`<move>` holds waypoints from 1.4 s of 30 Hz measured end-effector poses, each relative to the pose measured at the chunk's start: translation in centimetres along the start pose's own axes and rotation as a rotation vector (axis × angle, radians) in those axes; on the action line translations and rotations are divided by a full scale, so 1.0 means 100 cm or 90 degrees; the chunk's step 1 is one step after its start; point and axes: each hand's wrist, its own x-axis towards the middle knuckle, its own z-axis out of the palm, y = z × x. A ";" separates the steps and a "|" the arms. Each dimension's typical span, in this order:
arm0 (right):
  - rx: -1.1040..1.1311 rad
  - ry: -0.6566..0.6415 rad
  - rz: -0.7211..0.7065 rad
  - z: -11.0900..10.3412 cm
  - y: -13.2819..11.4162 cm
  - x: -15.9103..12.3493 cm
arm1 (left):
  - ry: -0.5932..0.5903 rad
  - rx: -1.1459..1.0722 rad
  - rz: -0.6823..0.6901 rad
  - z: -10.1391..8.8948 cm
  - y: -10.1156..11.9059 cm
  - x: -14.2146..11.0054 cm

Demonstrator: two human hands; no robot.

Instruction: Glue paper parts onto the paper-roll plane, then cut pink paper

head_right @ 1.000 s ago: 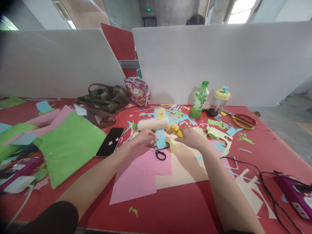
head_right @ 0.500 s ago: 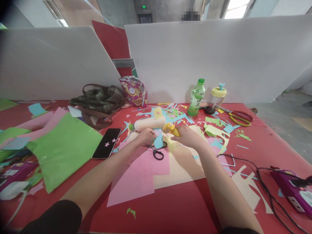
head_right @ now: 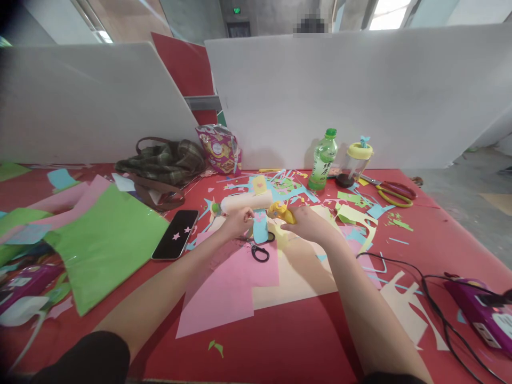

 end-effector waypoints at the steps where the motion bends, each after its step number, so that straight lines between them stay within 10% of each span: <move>1: 0.000 0.001 0.000 0.000 0.000 0.000 | -0.008 -0.001 0.008 0.000 0.000 0.000; 42: -0.011 0.002 0.006 -0.001 -0.002 -0.001 | -0.179 -0.176 -0.124 -0.009 0.014 -0.018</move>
